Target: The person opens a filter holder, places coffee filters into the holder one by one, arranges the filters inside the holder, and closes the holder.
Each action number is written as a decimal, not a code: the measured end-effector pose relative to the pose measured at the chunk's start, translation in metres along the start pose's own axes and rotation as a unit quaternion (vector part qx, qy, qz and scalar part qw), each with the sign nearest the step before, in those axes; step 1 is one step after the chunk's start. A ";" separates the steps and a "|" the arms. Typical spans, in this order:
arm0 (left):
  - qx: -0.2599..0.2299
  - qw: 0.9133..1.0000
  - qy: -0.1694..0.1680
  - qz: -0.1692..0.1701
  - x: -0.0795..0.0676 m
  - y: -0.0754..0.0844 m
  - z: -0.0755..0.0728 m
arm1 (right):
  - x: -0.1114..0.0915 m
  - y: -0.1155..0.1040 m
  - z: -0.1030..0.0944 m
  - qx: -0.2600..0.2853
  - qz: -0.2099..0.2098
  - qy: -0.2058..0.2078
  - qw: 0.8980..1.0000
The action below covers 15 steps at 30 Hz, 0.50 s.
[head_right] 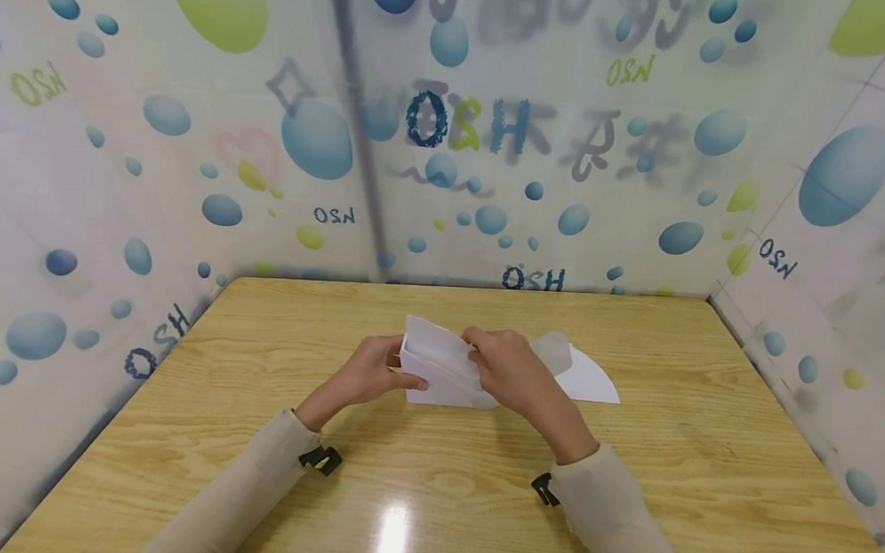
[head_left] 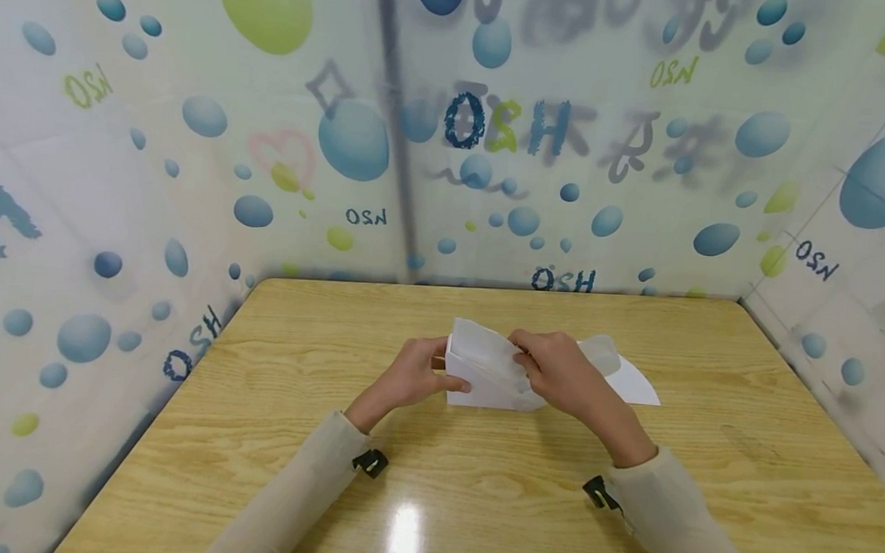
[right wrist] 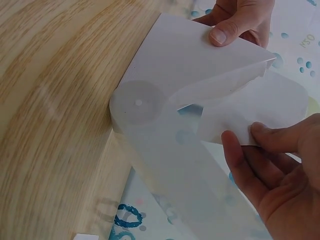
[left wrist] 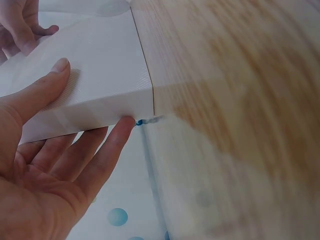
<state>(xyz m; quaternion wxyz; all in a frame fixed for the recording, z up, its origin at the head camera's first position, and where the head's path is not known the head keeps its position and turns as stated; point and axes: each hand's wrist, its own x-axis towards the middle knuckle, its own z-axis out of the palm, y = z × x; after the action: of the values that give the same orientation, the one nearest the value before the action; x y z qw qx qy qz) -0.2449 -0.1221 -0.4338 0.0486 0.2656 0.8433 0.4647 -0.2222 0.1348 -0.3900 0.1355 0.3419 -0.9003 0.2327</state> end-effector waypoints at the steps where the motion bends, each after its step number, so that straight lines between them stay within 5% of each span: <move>1: 0.000 1.000 0.000 0.000 0.000 0.000 0.000 | 0.000 0.000 0.000 0.001 -0.001 -0.002 1.000; 15: -0.002 1.000 -0.001 -0.002 0.001 -0.001 0.001 | 0.000 -0.002 0.001 -0.006 -0.005 -0.012 1.000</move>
<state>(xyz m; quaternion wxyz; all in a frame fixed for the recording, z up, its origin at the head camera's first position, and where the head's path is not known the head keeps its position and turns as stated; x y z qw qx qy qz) -0.2455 -0.1217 -0.4348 0.0506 0.2644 0.8428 0.4661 -0.2205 0.1329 -0.3898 0.1276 0.3487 -0.9016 0.2221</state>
